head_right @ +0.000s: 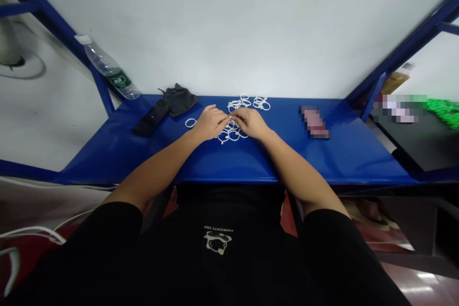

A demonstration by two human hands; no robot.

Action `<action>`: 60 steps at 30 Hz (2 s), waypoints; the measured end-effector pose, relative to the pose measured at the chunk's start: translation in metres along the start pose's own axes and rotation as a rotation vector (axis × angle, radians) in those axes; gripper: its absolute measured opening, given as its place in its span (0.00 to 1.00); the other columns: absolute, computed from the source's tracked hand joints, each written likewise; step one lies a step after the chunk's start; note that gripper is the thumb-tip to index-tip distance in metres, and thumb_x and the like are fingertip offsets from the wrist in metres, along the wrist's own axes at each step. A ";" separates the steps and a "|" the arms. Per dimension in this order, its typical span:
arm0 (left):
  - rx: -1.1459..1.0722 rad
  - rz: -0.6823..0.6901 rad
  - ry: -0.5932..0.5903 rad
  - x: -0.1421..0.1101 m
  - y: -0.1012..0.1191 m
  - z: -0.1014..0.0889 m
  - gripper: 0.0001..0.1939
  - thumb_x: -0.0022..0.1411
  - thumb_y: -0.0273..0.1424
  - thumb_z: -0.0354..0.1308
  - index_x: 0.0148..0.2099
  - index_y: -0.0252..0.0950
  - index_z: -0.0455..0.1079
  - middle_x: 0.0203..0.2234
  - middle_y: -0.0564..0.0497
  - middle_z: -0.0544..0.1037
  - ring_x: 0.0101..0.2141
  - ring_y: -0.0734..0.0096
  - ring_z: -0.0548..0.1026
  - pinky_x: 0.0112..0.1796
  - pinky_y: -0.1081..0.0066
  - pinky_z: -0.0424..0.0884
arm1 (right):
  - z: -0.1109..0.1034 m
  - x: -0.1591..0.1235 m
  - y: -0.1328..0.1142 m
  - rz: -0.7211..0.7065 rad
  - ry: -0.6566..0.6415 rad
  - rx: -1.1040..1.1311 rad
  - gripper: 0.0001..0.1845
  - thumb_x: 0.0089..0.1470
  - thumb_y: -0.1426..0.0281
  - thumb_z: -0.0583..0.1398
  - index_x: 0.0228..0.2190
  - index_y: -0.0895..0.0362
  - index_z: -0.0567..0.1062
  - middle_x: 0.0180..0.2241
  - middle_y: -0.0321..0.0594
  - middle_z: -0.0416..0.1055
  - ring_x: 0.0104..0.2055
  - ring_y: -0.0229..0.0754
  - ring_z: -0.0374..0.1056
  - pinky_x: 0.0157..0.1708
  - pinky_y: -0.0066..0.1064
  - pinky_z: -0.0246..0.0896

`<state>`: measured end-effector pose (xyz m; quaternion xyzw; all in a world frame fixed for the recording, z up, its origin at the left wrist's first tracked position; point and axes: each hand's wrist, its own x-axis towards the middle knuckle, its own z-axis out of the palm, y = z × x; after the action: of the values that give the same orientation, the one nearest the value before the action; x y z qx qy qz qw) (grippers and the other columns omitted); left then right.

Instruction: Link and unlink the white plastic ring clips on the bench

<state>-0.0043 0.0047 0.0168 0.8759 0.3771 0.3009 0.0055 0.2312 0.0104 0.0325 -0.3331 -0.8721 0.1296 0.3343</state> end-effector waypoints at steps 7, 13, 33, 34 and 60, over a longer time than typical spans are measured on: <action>0.017 0.006 0.003 -0.001 -0.002 0.003 0.15 0.79 0.32 0.54 0.41 0.39 0.81 0.36 0.47 0.86 0.42 0.59 0.82 0.67 0.43 0.66 | 0.002 0.001 0.001 0.010 -0.021 0.002 0.13 0.72 0.64 0.59 0.42 0.54 0.84 0.38 0.43 0.83 0.39 0.45 0.76 0.42 0.38 0.69; -0.045 -0.027 0.064 0.001 -0.007 0.004 0.13 0.77 0.36 0.59 0.40 0.40 0.81 0.36 0.49 0.86 0.41 0.60 0.82 0.66 0.44 0.67 | -0.011 0.001 0.010 0.098 -0.040 -0.025 0.19 0.69 0.54 0.65 0.53 0.51 0.85 0.41 0.41 0.85 0.38 0.45 0.77 0.43 0.38 0.72; -0.123 -0.001 -0.047 0.002 -0.007 0.006 0.10 0.77 0.36 0.61 0.44 0.42 0.83 0.42 0.48 0.88 0.44 0.60 0.84 0.52 0.56 0.76 | -0.018 -0.003 0.069 0.436 -0.099 -0.271 0.21 0.57 0.78 0.65 0.51 0.54 0.86 0.44 0.45 0.86 0.45 0.51 0.79 0.49 0.40 0.73; -0.124 0.000 -0.049 0.002 -0.007 0.005 0.10 0.77 0.36 0.61 0.44 0.42 0.83 0.42 0.48 0.88 0.44 0.60 0.84 0.52 0.56 0.76 | -0.018 -0.002 0.067 0.418 -0.094 -0.256 0.21 0.57 0.78 0.64 0.51 0.54 0.85 0.44 0.45 0.86 0.44 0.51 0.79 0.49 0.40 0.73; -0.073 -0.004 0.039 0.000 -0.017 0.010 0.11 0.76 0.31 0.57 0.40 0.39 0.79 0.34 0.48 0.83 0.39 0.60 0.82 0.47 0.59 0.75 | 0.000 0.002 -0.016 -0.046 0.024 0.062 0.06 0.70 0.64 0.60 0.44 0.49 0.77 0.45 0.45 0.77 0.43 0.49 0.73 0.47 0.46 0.74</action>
<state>-0.0098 0.0192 0.0048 0.8682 0.3678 0.3315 0.0307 0.2224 0.0004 0.0409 -0.3042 -0.8710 0.1448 0.3576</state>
